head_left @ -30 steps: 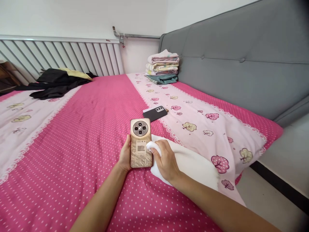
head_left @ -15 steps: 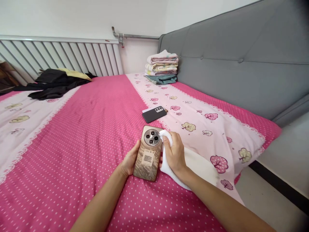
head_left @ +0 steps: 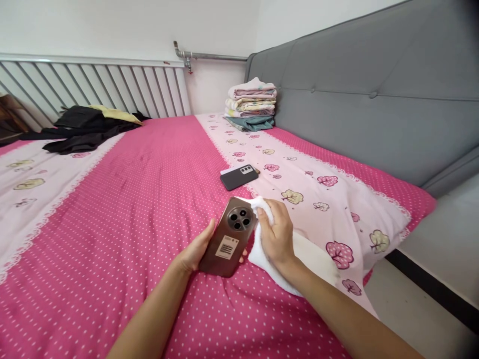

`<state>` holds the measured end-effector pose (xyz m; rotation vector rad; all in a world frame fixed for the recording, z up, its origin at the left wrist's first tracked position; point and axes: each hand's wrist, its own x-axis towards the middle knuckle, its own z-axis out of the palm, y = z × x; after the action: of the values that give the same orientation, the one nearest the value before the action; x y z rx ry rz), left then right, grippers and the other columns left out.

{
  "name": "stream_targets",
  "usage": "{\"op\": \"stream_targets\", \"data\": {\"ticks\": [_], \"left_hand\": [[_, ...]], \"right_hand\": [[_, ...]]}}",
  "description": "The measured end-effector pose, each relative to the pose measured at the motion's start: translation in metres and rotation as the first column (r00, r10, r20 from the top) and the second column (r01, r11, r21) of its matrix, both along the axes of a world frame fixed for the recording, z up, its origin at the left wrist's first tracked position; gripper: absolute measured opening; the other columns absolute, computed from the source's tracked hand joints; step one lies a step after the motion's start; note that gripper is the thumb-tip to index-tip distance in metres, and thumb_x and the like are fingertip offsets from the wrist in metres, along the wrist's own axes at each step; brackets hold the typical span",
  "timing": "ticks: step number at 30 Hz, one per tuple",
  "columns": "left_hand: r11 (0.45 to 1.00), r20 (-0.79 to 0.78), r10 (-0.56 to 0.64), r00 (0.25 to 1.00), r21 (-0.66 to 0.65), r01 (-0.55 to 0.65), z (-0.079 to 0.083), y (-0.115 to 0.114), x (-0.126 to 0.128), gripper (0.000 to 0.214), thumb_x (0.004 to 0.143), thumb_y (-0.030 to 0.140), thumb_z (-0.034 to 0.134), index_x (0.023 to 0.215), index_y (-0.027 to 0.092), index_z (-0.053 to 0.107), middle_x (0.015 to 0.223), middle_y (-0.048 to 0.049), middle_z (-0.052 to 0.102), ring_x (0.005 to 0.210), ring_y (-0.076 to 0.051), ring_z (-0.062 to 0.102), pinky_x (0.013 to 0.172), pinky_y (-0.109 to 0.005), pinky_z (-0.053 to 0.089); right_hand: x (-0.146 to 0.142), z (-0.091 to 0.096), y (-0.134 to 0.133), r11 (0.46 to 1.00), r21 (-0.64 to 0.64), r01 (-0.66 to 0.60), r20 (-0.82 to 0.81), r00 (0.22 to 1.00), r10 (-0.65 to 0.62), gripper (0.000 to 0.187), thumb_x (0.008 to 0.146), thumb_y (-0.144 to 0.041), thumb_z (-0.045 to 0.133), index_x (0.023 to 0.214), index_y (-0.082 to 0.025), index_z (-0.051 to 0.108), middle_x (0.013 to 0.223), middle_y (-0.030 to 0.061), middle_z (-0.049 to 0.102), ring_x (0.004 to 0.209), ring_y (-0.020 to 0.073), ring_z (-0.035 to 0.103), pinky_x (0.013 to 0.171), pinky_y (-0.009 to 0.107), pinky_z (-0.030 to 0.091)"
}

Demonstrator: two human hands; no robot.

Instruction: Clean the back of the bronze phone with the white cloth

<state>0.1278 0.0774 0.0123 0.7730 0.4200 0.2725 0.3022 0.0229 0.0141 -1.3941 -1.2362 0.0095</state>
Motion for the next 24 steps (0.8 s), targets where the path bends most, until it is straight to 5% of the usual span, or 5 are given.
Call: {"op": "stream_targets", "data": {"ticks": [4,7,11,21,24], "left_hand": [[0.992,-0.073,0.127,0.989,0.033,-0.125,0.001,0.008,-0.018,0.05,0.088,0.042,0.032,0.112,0.007,0.06,0.109,-0.0189,0.063,0.1,-0.029,0.06,0.092,-0.041,0.04],[0.958,-0.032,0.231,0.973,0.18,-0.221,0.002,0.01,-0.022,0.037,0.087,0.027,0.039,0.11,0.009,0.062,0.101,-0.0137,0.067,0.109,-0.03,0.054,0.092,-0.035,0.041],[0.815,-0.035,0.309,0.95,0.524,-0.246,0.005,0.007,-0.014,0.027,0.078,0.014,0.052,0.1,0.015,0.067,0.097,-0.0068,0.068,0.113,-0.031,0.049,0.098,-0.036,0.034],[0.867,0.017,0.388,0.921,0.334,-0.371,-0.002,0.005,-0.009,0.033,0.085,0.022,0.043,0.108,0.011,0.064,0.104,-0.0117,0.066,0.113,-0.028,0.051,0.098,-0.032,0.035],[0.849,0.006,0.383,0.924,0.39,-0.355,-0.005,0.006,-0.008,0.03,0.083,0.015,0.044,0.103,0.011,0.066,0.104,-0.0112,0.066,0.114,-0.027,0.05,0.098,-0.029,0.034]], "right_hand": [[-0.004,0.004,-0.003,0.997,0.026,-0.071,0.034,0.997,0.07,0.021,0.089,-0.028,0.043,0.103,-0.021,0.057,0.1,0.006,0.052,0.097,0.0193,0.051,0.087,0.038,0.043],[-0.004,0.004,-0.003,0.996,0.034,-0.08,0.025,0.997,0.079,0.023,0.089,-0.029,0.043,0.106,-0.022,0.058,0.101,0.0059,0.052,0.098,0.0191,0.051,0.088,0.037,0.043],[-0.003,0.003,-0.003,0.997,0.029,-0.069,0.016,0.998,0.068,0.025,0.09,-0.03,0.042,0.107,-0.022,0.059,0.102,0.0063,0.051,0.1,0.0194,0.051,0.089,0.038,0.043],[-0.01,0.01,-0.011,0.985,0.092,-0.143,0.107,0.985,0.133,0.028,0.088,-0.027,0.045,0.113,-0.024,0.058,0.109,0.0078,0.048,0.099,0.0203,0.053,0.087,0.04,0.047],[-0.011,0.008,-0.011,0.985,0.089,-0.15,0.132,0.982,0.138,0.03,0.086,-0.026,0.048,0.115,-0.025,0.057,0.111,0.0079,0.048,0.097,0.0201,0.054,0.086,0.039,0.048]]}}
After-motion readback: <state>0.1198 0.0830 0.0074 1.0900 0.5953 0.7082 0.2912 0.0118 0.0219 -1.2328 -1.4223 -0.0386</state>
